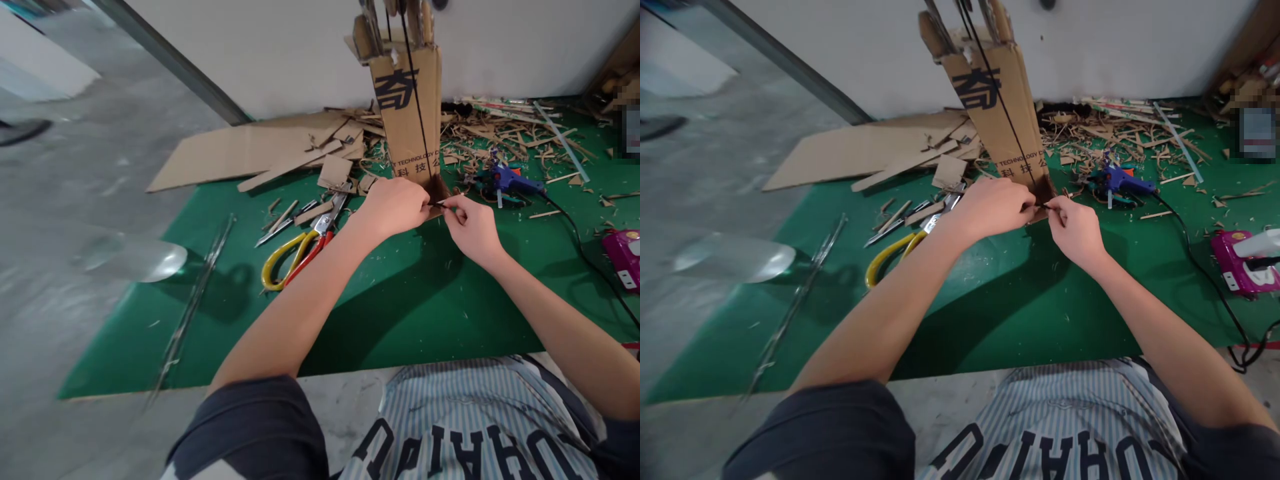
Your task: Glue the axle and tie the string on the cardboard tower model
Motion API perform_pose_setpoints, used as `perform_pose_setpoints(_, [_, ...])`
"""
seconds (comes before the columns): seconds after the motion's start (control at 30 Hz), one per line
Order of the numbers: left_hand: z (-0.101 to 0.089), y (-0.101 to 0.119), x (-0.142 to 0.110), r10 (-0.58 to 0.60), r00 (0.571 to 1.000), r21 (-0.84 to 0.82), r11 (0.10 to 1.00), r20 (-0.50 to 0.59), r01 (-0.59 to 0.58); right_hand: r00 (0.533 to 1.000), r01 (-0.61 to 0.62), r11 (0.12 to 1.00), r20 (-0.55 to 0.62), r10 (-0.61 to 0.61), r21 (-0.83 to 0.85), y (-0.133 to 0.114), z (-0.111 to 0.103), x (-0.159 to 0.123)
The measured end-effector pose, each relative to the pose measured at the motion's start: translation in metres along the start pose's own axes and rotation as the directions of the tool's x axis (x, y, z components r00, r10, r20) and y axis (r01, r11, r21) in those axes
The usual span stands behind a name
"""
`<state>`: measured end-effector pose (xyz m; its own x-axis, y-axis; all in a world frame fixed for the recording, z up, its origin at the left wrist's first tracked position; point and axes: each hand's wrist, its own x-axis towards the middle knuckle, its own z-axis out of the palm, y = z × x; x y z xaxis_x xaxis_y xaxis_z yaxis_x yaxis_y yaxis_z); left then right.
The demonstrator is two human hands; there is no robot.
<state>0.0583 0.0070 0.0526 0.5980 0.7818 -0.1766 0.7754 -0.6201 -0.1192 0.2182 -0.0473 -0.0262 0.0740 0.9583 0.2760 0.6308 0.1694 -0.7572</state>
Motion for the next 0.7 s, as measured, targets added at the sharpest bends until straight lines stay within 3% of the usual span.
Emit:
perform_pose_setpoints(0.33, [-0.001, 0.001, 0.001, -0.003, 1.000, -0.011, 1.000, 0.009, 0.003, 0.999, -0.008, 1.000, 0.052, 0.007, 0.027, -0.006, -0.011, 0.005])
perform_pose_setpoints(0.7, [0.000, -0.001, 0.002, -0.019, 1.000, -0.037, 0.999, 0.014, 0.020, 0.988, 0.092, 0.991, 0.111, -0.103, 0.097, 0.001, -0.013, 0.005])
